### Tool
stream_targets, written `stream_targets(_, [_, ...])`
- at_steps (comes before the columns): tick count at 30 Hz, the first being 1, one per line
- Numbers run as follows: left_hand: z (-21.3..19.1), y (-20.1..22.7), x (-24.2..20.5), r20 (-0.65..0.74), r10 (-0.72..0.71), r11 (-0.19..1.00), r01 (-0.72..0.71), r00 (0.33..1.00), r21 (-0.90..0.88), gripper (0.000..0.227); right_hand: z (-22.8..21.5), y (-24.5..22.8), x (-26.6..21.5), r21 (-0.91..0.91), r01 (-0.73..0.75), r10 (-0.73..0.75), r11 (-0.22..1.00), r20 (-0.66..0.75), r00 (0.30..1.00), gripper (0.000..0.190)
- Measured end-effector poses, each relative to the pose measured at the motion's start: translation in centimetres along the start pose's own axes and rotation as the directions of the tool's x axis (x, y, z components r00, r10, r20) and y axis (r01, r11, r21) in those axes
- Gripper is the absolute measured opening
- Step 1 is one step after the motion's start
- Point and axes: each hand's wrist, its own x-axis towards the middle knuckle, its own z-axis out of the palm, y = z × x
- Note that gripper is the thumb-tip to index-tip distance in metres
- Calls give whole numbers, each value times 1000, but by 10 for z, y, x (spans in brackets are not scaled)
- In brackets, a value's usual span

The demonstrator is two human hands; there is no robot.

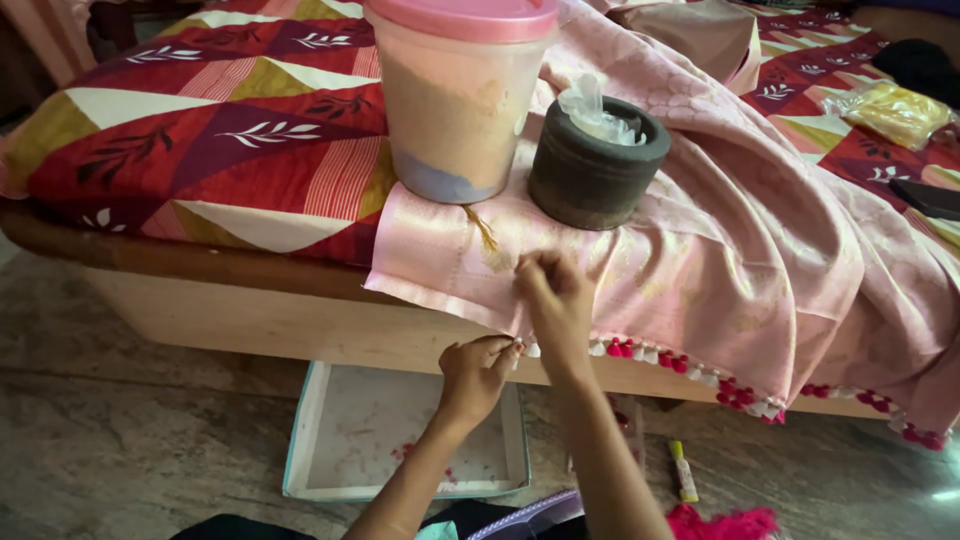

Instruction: Sewing and trimming decorative tassels onto the edge of a pink fabric.

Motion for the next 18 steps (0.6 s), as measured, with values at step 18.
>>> stream_targets(18, [0, -1, -2, 15, -11, 1000, 10, 1000, 20, 24, 1, -45, 51, -68, -348, 353, 935, 275, 894, 18])
